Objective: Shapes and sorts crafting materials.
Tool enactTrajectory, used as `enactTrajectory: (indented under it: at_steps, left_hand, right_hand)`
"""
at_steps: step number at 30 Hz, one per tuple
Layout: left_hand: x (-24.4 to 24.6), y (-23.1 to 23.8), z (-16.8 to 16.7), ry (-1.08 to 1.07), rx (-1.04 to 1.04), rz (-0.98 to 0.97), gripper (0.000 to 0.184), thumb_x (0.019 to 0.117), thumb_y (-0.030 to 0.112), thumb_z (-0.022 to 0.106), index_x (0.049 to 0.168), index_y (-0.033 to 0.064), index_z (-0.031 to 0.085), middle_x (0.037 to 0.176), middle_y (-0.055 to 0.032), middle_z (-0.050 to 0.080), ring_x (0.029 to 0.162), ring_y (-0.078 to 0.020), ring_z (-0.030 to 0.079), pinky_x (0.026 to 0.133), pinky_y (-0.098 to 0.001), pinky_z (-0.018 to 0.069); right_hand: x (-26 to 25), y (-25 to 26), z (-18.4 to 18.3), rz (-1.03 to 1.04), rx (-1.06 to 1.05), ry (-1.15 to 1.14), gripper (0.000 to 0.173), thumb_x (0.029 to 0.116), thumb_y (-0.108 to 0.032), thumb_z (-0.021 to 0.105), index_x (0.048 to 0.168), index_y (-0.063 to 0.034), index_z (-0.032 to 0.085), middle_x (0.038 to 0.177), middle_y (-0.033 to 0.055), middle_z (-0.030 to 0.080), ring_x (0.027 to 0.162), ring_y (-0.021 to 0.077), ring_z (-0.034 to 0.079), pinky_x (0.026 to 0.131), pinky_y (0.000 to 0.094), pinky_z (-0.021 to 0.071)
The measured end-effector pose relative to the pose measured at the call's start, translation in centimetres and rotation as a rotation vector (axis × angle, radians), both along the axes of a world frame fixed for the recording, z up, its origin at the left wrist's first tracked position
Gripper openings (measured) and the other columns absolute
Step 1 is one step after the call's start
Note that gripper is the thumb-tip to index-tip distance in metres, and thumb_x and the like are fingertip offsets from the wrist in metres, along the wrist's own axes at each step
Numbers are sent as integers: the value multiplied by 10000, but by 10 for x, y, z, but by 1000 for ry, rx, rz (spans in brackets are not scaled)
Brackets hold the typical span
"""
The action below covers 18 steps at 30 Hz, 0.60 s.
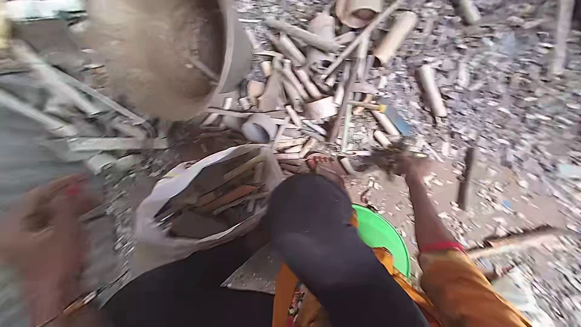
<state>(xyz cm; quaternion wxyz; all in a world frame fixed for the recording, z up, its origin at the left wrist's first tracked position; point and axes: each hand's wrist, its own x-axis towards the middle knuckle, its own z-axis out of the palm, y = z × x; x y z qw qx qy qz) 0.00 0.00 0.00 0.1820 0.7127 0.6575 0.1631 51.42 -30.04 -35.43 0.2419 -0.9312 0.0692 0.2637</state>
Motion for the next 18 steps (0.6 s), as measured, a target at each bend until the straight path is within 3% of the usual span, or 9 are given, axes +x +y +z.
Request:
enactTrajectory:
  at_steps: [2,5,7,9,10,11,13,15,18]
  left_hand:
    - [-3,8,-10,-2,3,-287,515,1063,307,519,1499,42,449,1480,-137,527,1216,-132,608,1015,-332,514]
    - [35,4,-19,169,-7,-563,724,904,514,680,1489,122,514,1593,-142,413,1458,-310,416,1155,-552,397]
    - [58,-6,-25,243,5,-643,692,819,598,739,1402,242,629,1623,-88,386,1467,-365,379,1123,-651,356]
    - [74,-14,-27,300,19,-666,572,807,461,789,1348,311,680,1634,-45,377,1456,-379,383,1054,-693,347]
    - [78,-16,-25,327,17,-655,537,819,346,814,1340,310,687,1631,-34,385,1444,-375,401,1042,-688,356]
    - [81,-15,-24,325,21,-638,517,828,215,837,1322,285,699,1608,-40,421,1404,-374,457,1031,-682,395]
    - [78,-10,-23,304,20,-610,474,874,114,785,1327,212,687,1553,-77,488,1326,-354,554,1026,-643,476]
    - [69,-6,-22,290,10,-578,433,933,103,722,1358,153,659,1473,-110,568,1283,-338,599,1039,-608,490]
    - [53,-7,-23,322,9,-559,353,1019,209,621,1363,138,654,1300,-153,685,1164,-400,665,958,-690,485]
  right_hand:
    - [-1,12,16,-157,185,-51,777,747,-254,881,1358,83,538,1259,281,635,1155,364,641,981,537,517]
    - [-19,55,56,-250,600,-56,876,712,-65,890,1448,32,426,1272,205,616,1100,244,659,927,404,573]
    - [-53,93,83,-129,744,-54,887,705,-45,877,1453,57,411,1278,222,608,1119,245,649,952,402,568]
    - [-112,130,113,129,827,25,778,737,-57,870,1399,79,484,1199,221,651,1053,231,660,923,417,556]
    - [-146,144,125,316,925,147,666,750,-54,838,1335,49,537,1124,155,676,973,171,680,846,378,587]
    - [-173,154,134,524,1044,332,638,737,-48,828,1321,2,578,1145,108,696,971,143,697,826,349,610]
    - [-199,171,142,866,1157,685,724,784,-92,843,1446,-82,549,1398,66,623,1158,153,669,931,331,601]
    - [-190,173,138,784,1173,696,508,873,-15,718,1364,-46,591,1322,90,662,1090,167,685,892,348,598]
    - [-135,151,104,504,860,421,217,1022,-78,597,1225,0,607,1088,127,683,857,184,700,775,376,605]
